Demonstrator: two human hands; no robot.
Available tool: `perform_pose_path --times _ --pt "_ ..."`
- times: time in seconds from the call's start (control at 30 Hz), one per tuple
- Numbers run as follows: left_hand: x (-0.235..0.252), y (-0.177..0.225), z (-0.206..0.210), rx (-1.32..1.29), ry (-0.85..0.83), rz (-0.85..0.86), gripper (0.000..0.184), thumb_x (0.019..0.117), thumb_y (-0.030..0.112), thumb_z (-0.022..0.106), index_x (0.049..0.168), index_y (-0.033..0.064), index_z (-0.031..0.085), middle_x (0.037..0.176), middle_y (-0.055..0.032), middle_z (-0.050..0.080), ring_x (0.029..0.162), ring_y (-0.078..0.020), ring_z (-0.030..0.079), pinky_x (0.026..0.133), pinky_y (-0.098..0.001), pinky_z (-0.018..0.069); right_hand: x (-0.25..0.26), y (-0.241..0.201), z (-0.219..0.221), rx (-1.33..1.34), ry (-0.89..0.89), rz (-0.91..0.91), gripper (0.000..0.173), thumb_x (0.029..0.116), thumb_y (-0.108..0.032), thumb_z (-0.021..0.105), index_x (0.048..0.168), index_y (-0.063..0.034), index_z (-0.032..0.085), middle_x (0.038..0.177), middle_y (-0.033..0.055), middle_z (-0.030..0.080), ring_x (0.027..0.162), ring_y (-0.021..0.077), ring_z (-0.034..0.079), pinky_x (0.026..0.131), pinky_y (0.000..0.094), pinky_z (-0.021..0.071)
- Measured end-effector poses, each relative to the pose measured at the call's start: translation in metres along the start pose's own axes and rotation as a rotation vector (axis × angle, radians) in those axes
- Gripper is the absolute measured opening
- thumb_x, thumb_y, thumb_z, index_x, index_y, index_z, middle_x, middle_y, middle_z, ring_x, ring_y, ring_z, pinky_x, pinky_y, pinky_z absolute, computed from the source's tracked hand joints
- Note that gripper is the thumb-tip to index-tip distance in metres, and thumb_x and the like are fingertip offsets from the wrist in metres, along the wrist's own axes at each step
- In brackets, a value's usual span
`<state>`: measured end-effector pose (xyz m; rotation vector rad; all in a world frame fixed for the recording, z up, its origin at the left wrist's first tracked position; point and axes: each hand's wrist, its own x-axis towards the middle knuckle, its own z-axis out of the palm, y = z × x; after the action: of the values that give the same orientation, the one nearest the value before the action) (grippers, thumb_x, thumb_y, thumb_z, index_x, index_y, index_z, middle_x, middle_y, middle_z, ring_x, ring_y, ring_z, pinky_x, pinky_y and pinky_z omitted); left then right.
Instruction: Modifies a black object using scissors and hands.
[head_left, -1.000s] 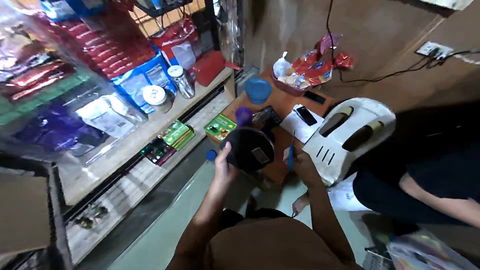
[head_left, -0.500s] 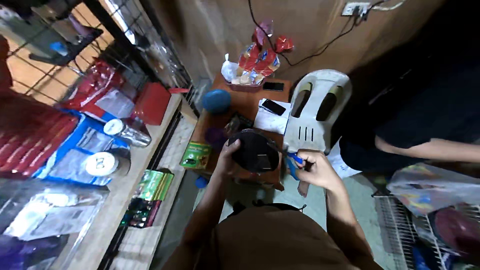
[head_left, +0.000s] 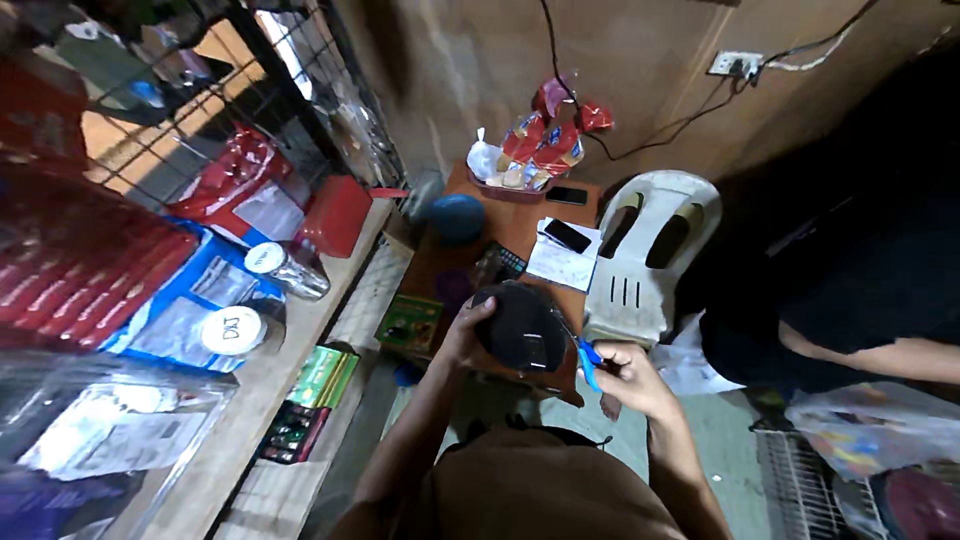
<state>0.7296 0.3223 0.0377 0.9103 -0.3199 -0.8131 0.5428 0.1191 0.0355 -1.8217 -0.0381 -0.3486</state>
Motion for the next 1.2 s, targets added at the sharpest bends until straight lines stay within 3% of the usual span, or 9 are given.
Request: perform_pose_path --times 0.1,0.23,0.33,0.4,0.67,0.77,0.9,1.0,1.2 --pt "-0.009 0.006 -0.010 -0.007 0.049 -0.027 0.029 0.0795 0.035 0.080 0.101 0.0189 0.071 0.089 -0.0008 0.076 0.079 -0.0101 0.073 0.072 -0.0310 0.0626 0.007 0.004 0.009 0.012 -0.050 -0.030 0.025 0.0947 -0.026 0.066 0.076 -0.0088 0.064 0.070 -0.0121 0.058 0.065 -0.0098 0.051 0.058 0.0112 0.0412" --pt "-0.026 0.010 -0.022 0.012 0.122 -0.055 0.015 0.0929 0.020 0.059 0.104 0.0146 0.066 0.088 -0.0002 0.076 0.079 -0.0092 0.073 0.073 -0.0298 0.0621 0.011 0.016 0.025 -0.011 -0.046 -0.029 0.018 0.0901 -0.021 0.067 0.077 -0.0082 0.067 0.070 -0.0106 0.062 0.065 -0.0092 0.054 0.060 0.0120 0.0461" --pt "-0.041 0.005 -0.028 0.004 0.160 -0.048 0.017 0.0973 0.016 0.052 0.109 0.0115 0.063 0.089 0.0016 0.075 0.080 -0.0076 0.072 0.075 -0.0285 0.0614 0.010 0.019 0.042 -0.086 -0.023 0.054 0.021 0.0845 -0.023 0.071 0.086 -0.0019 0.072 0.072 -0.0075 0.066 0.065 -0.0093 0.056 0.061 0.0128 0.0496" --pt "-0.053 -0.001 -0.034 -0.029 0.177 -0.037 0.019 0.0996 0.015 0.049 0.114 0.0093 0.061 0.091 0.0009 0.074 0.082 -0.0081 0.072 0.076 -0.0289 0.0614 0.010 0.019 0.052 -0.066 -0.070 0.112 0.022 0.0858 -0.027 0.071 0.086 -0.0057 0.072 0.069 -0.0128 0.064 0.062 -0.0120 0.055 0.058 0.0104 0.0488" --pt "-0.100 -0.038 -0.052 -0.187 0.368 0.000 0.020 0.1018 0.016 0.047 0.116 0.0092 0.060 0.095 -0.0006 0.073 0.085 -0.0097 0.071 0.078 -0.0297 0.0610 0.010 0.036 0.075 0.112 -0.259 0.168 0.008 0.0829 0.004 0.060 0.083 0.0025 0.068 0.069 -0.0153 0.066 0.065 -0.0140 0.059 0.063 0.0080 0.0510" --pt "-0.118 -0.049 -0.056 -0.205 0.474 -0.014 0.020 0.1041 0.015 0.046 0.119 0.0085 0.057 0.095 -0.0004 0.072 0.085 -0.0092 0.071 0.078 -0.0295 0.0606 0.013 0.051 0.080 0.112 -0.380 0.165 0.007 0.0825 0.000 0.062 0.081 0.0035 0.068 0.070 -0.0136 0.066 0.066 -0.0142 0.058 0.064 0.0079 0.0504" --pt "-0.135 -0.059 -0.061 -0.187 0.575 -0.060 0.021 0.1046 0.016 0.045 0.121 0.0081 0.056 0.093 -0.0004 0.071 0.082 -0.0088 0.070 0.076 -0.0287 0.0604 0.011 0.071 0.081 0.177 -0.477 0.223 0.010 0.0862 -0.013 0.069 0.093 -0.0052 0.070 0.079 -0.0140 0.070 0.071 -0.0083 0.063 0.067 0.0132 0.0548" --pt "-0.134 -0.063 -0.056 -0.198 0.599 -0.061 0.020 0.1050 0.017 0.045 0.120 0.0098 0.056 0.091 0.0008 0.071 0.080 -0.0076 0.069 0.074 -0.0269 0.0598 0.012 0.072 0.086 0.124 -0.484 0.250 0.023 0.0865 -0.017 0.068 0.097 0.0029 0.070 0.081 -0.0094 0.069 0.072 -0.0092 0.062 0.069 0.0126 0.0543" --pt "-0.125 -0.062 -0.054 -0.211 0.551 0.005 0.025 0.1047 0.020 0.043 0.122 0.0086 0.057 0.098 -0.0025 0.073 0.088 -0.0109 0.071 0.081 -0.0314 0.0607 0.019 0.072 0.087 0.160 -0.434 0.151 0.019 0.0892 -0.023 0.069 0.088 -0.0045 0.073 0.073 -0.0136 0.068 0.066 -0.0100 0.060 0.062 0.0121 0.0527"
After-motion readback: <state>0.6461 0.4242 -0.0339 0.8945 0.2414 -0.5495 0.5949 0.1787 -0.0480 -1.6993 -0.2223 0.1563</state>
